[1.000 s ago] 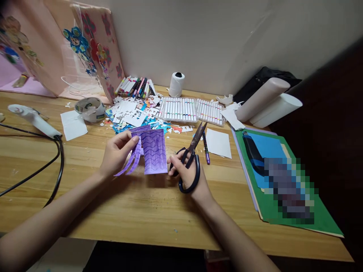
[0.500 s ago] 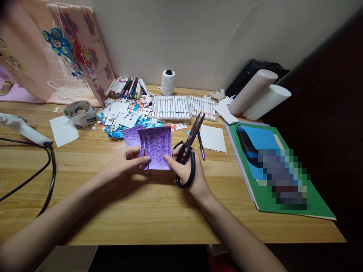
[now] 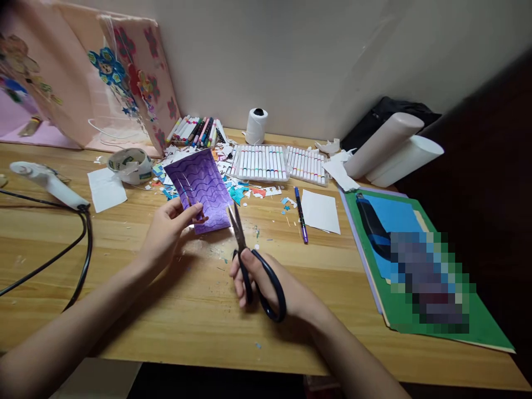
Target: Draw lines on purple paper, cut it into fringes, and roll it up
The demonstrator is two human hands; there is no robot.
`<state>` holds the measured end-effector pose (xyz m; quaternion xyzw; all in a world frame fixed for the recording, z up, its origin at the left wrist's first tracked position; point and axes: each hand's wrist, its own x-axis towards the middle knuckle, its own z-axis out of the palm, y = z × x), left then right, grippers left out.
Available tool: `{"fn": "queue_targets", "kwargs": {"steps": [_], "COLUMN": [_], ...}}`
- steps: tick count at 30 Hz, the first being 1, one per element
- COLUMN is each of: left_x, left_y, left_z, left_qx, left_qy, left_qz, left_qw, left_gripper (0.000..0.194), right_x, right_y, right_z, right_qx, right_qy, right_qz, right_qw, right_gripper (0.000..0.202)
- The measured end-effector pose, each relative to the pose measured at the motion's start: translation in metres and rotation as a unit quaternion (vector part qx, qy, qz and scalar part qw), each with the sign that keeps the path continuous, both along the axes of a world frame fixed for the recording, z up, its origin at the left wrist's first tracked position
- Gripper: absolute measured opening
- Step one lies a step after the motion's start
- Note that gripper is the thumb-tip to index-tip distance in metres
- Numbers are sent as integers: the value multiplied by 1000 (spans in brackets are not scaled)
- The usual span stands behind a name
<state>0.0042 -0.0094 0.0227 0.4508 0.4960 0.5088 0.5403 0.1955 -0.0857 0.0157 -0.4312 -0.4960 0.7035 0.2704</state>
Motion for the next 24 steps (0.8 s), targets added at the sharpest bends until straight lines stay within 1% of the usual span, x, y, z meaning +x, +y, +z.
{"fn": "queue_targets", "kwargs": {"steps": [3, 5, 7, 11, 13, 16, 20, 24], "left_x": [3, 6, 8, 8, 7, 8, 12, 13], "left_y": [-4, -8, -11, -12, -12, -13, -16, -18], "left_z": [1, 1, 2, 4, 5, 4, 3, 4], "left_qx": [9, 4, 2, 12, 12, 9, 16, 21], "left_qy": [-6, -12, -11, -9, -17, -19, 11, 26], "left_qz": [-2, -18, -19, 30, 36, 5, -50, -68], "left_qw": [1000, 1000, 1000, 999, 999, 1000, 999, 997], "left_gripper": [23, 22, 22, 22, 22, 22, 21, 21], "right_x": [-4, -6, -6, -3, -2, -4, -6, -8], "right_y": [-5, -6, -5, -5, -6, -6, -7, -7], "right_z": [5, 8, 10, 11, 9, 7, 5, 6], "right_qx": [25, 38, 44, 36, 40, 56, 50, 39], "right_qy": [-27, -41, -45, -41, -45, -48, -40, -40], "right_qz": [49, 66, 76, 83, 86, 90, 76, 65], "right_qw": [998, 996, 995, 995, 994, 993, 995, 996], "right_gripper": [70, 68, 67, 68, 69, 70, 72, 73]}}
